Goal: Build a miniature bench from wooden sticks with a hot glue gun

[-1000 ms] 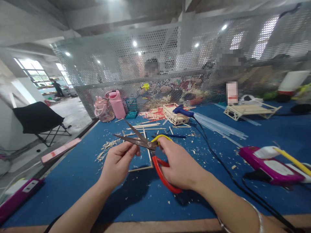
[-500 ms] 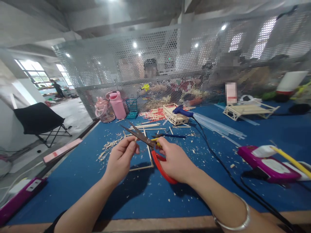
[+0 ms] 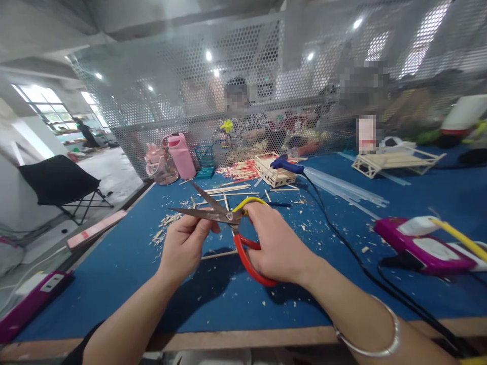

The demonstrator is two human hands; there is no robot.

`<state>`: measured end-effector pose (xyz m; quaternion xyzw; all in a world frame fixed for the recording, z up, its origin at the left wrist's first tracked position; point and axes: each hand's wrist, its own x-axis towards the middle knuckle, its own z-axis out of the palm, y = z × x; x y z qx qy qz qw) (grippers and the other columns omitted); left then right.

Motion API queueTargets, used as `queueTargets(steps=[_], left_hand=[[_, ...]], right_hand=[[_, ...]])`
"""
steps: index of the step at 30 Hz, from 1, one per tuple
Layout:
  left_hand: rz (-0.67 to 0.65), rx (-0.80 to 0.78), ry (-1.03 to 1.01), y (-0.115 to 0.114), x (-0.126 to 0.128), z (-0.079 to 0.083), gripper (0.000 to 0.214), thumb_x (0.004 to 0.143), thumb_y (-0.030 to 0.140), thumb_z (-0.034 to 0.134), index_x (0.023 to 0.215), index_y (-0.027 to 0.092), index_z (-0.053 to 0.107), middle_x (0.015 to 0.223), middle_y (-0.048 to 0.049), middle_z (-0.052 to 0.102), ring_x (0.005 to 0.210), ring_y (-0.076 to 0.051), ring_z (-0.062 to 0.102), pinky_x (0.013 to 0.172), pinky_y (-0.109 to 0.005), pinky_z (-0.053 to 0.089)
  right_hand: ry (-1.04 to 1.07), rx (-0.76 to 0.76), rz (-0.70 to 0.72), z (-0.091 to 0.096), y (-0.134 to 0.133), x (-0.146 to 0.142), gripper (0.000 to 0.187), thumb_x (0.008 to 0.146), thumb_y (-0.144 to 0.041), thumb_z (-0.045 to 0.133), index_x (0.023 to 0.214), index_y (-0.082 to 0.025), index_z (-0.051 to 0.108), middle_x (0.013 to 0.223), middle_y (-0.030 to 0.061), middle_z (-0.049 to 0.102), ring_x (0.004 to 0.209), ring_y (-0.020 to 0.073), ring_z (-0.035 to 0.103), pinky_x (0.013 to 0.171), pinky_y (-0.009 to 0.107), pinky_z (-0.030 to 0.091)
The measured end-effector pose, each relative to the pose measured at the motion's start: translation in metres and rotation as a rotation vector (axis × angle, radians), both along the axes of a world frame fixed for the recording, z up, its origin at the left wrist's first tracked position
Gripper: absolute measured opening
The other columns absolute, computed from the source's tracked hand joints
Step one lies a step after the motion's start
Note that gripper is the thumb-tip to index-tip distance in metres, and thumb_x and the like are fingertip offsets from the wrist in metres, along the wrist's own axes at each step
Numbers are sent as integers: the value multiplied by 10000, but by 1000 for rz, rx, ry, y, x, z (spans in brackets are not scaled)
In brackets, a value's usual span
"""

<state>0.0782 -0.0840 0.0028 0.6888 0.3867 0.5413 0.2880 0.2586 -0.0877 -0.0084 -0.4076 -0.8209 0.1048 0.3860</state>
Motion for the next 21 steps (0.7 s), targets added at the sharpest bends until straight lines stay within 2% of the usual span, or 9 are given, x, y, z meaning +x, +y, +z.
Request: queueTargets(steps=[6,16,21], left_hand=[[29,38,15,0,0,0,248,840,320,556,682,172,677,624,-15,667,609,-127,581,609,-228,456],[22,13,-40,1,1,-2,303,822,441,578,763,170,701,600,-17,663,592,-135,588,611,-243,475],[3,24,-45,1,1,-2,280,823,420,584,799,170,708,604,-18,669,595,-136,600,624,-245,485]], right_hand=[[-46,42,-12,0,-2,2,348,702,-192,547,1036,-204,448,1033,118,577,985,282,537,813,421,431],[-92,5,-2,4,-5,3,354,698,-181,551,1036,-215,451,1068,116,563,1025,293,512,832,427,408],[-92,-7,-10,4,-5,2,361,687,-164,537,1034,-212,452,1060,114,560,1013,290,509,826,423,403]])
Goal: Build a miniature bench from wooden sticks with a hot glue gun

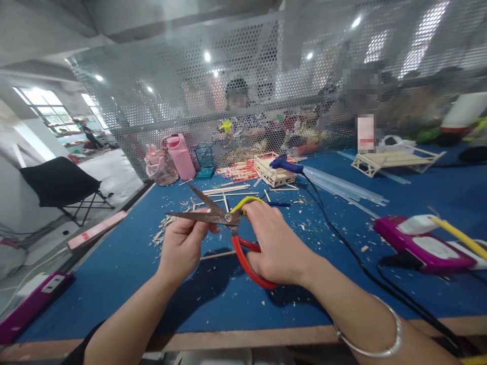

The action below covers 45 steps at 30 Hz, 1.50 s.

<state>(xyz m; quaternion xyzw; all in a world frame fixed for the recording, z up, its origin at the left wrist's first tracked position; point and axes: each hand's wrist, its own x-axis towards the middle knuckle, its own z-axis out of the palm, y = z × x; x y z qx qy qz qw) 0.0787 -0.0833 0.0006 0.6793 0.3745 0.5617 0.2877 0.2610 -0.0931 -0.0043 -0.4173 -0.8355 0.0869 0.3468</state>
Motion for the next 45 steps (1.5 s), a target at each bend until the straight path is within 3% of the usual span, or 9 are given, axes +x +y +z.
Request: queueTargets(steps=[8,13,22,25,29,33,38,45], left_hand=[[21,24,52,-1,0,3,251,795,378,611,675,186,720,610,-33,697,585,-158,628,617,-266,508],[25,44,80,-4,1,2,247,798,340,600,627,192,703,594,-31,686,562,-155,611,596,-268,505],[25,102,161,-6,0,5,272,818,235,551,559,189,621,550,2,624,523,-117,549,539,-221,425],[-4,44,110,-2,1,3,260,840,269,533,612,188,628,589,-6,649,578,-125,572,597,-230,441],[-49,-26,16,4,-2,-1,222,877,341,501,848,193,665,664,-17,691,617,-128,580,625,-239,447],[-46,-3,78,4,-3,-1,314,888,390,488,741,176,665,682,-33,697,601,-121,567,584,-228,432],[10,57,111,2,-2,-2,360,878,415,507,687,167,684,643,-32,692,555,-114,559,547,-222,424],[4,100,52,2,0,-5,359,874,419,515,690,171,698,661,-39,708,606,-123,608,600,-221,461]], right_hand=[[-73,101,-62,-4,3,3,379,626,-167,534,994,-213,456,995,108,568,932,293,508,768,410,389],[-117,147,-98,-3,2,2,263,617,-160,504,861,-217,424,854,98,583,810,271,533,689,374,402],[-13,-148,-141,-6,2,-4,134,678,-207,464,811,-226,465,567,-18,496,487,162,445,484,266,290],[103,-241,-65,-8,6,-7,98,717,-234,452,815,-223,460,603,-13,533,524,161,492,508,261,340],[161,-236,-26,-9,7,-9,234,719,-223,475,951,-204,463,889,65,629,753,203,586,664,307,436],[141,-115,18,-8,7,-9,225,703,-184,490,927,-198,472,982,99,609,868,232,561,752,353,437],[77,43,-33,-10,5,-7,283,670,-172,530,944,-195,465,972,99,581,918,267,534,767,390,416],[43,48,-26,-11,0,-7,314,665,-179,526,968,-182,445,982,120,554,952,290,515,770,411,402]])
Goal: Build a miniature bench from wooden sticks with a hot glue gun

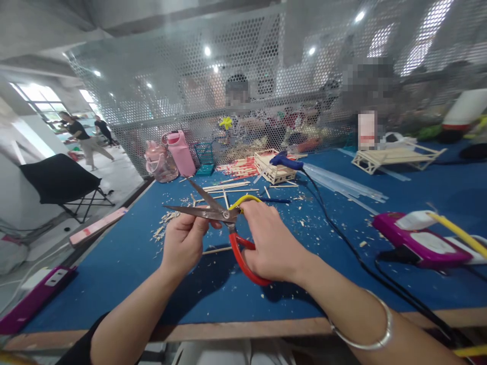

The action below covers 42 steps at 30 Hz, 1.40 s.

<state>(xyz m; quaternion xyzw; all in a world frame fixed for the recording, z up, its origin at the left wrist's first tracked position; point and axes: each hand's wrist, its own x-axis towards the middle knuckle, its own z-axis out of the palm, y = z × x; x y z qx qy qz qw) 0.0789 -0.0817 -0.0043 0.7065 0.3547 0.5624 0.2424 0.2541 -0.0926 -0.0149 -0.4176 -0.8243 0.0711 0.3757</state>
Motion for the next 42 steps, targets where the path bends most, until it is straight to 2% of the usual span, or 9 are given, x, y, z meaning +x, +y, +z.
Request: queueTargets(steps=[4,12,19,25,29,34,38,42], left_hand=[[2,16,-23,-1,1,0,333,861,412,540,697,171,701,670,-37,706,634,-134,622,623,-227,473],[-1,26,-7,-2,0,1,261,856,303,560,674,176,696,605,-13,676,564,-106,583,572,-200,455],[-36,3,-20,-3,0,0,303,872,364,540,704,175,707,600,-23,669,554,-109,562,547,-209,439],[-54,17,-22,-6,1,3,305,867,380,547,712,177,716,603,-25,675,528,-103,553,528,-208,441],[-40,32,-23,-7,2,5,324,854,410,557,703,175,720,566,-21,656,521,-112,563,523,-215,455],[-45,50,-27,-8,3,6,314,862,396,550,712,182,724,631,-32,701,568,-124,602,570,-225,485],[-44,48,8,-10,3,7,322,869,403,535,724,190,729,668,-37,714,604,-139,622,594,-240,496],[-2,19,15,-11,4,7,365,863,447,525,698,186,720,655,-36,709,563,-135,607,559,-243,485]], right_hand=[[0,-44,18,3,-2,-1,321,664,-171,520,977,-187,447,991,117,551,968,285,509,783,414,398],[8,-91,35,6,-3,1,296,667,-181,522,959,-192,470,987,103,563,955,272,509,799,409,394],[55,-169,73,9,-5,-1,295,652,-186,513,945,-203,487,950,78,564,888,247,507,772,384,395],[113,-104,65,4,-3,-5,203,651,-171,497,842,-212,439,866,57,547,792,216,496,715,356,393],[142,-26,73,0,-2,-9,207,639,-156,493,806,-224,391,803,33,532,734,194,489,667,324,396],[80,19,-8,-4,-2,-9,209,647,-168,475,820,-227,375,819,49,523,767,218,493,677,346,399],[62,-3,-1,-2,-3,-8,223,641,-164,481,829,-228,378,806,46,520,747,215,489,660,338,396],[118,-102,48,1,-4,-8,225,634,-150,481,815,-233,376,759,17,525,649,172,456,594,296,378]])
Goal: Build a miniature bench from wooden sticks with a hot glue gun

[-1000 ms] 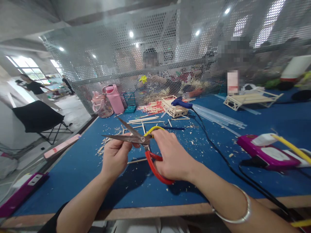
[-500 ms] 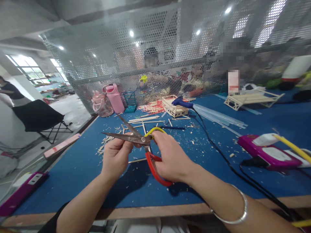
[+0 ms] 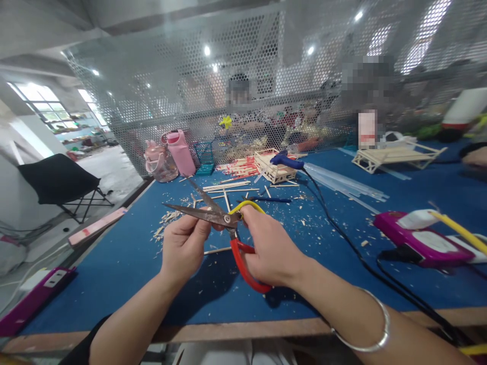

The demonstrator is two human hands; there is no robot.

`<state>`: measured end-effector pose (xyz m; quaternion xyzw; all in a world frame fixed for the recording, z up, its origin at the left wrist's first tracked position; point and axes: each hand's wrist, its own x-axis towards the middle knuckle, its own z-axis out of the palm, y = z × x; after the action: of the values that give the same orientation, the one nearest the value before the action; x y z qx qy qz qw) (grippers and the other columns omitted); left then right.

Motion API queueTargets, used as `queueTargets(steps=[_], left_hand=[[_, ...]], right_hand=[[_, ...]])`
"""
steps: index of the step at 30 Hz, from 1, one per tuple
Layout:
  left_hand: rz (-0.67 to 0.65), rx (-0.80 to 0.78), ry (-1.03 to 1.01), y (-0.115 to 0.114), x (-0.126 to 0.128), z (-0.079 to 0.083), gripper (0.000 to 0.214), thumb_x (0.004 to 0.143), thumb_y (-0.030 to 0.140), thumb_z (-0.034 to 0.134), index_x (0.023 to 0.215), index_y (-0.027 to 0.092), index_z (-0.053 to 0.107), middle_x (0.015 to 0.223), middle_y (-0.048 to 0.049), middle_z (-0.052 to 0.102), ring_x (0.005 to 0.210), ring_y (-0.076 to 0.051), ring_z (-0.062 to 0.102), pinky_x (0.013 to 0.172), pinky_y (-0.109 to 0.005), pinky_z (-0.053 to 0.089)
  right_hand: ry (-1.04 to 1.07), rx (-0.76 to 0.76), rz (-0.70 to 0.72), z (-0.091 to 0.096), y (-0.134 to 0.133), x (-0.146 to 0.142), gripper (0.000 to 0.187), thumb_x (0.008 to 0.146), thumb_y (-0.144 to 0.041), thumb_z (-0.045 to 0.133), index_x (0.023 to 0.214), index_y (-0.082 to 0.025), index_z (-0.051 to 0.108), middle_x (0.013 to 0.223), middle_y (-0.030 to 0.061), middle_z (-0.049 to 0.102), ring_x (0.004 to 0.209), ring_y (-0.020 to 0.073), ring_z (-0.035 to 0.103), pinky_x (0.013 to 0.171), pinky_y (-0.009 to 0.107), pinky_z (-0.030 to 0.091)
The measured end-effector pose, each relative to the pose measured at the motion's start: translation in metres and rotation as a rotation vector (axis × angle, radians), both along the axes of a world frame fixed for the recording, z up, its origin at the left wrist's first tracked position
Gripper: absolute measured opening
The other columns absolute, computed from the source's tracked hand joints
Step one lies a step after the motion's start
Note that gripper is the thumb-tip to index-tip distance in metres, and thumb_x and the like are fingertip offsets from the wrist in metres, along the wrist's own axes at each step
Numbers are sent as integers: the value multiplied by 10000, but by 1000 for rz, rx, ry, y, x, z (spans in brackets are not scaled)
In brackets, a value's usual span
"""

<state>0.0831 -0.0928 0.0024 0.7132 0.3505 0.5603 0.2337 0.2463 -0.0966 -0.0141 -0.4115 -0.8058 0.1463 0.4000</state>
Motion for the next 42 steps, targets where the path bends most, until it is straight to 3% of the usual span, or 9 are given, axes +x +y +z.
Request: queueTargets(steps=[5,14,25,30,36,42], left_hand=[[9,-29,-21,1,0,-2,355,879,419,510,721,189,730,637,-31,690,597,-132,610,588,-236,482],[38,-27,-40,2,1,-3,260,843,345,578,719,178,735,652,-21,708,587,-140,620,580,-239,493],[77,6,-32,3,-2,0,242,831,278,558,743,173,759,608,-22,701,569,-149,617,554,-223,493],[76,5,-28,4,-3,0,236,819,288,570,742,172,761,604,-22,703,548,-146,605,532,-218,484],[82,-26,-43,4,-2,1,285,836,356,557,740,177,756,590,-24,680,553,-147,592,544,-229,485],[70,-71,-67,5,-1,-2,284,841,344,546,746,171,751,629,-28,691,606,-149,615,593,-232,494]], right_hand=[[-15,-96,-40,-2,-1,0,199,661,-184,485,814,-232,369,682,-18,474,563,144,388,528,271,332],[-46,83,-89,-6,3,-4,208,651,-150,475,826,-225,389,792,41,524,709,200,484,634,328,396],[-17,-30,-28,-2,3,-7,251,621,-99,462,838,-219,423,816,22,528,708,172,467,634,303,401],[25,-59,-18,-2,4,-9,231,602,-103,459,780,-229,383,711,-25,478,615,137,390,550,256,349],[20,-108,-15,-4,4,-6,247,639,-89,462,841,-222,411,767,0,552,650,150,474,589,264,380],[-49,-93,-60,-4,5,-1,196,652,-105,474,775,-229,385,702,7,562,612,164,497,545,262,371]])
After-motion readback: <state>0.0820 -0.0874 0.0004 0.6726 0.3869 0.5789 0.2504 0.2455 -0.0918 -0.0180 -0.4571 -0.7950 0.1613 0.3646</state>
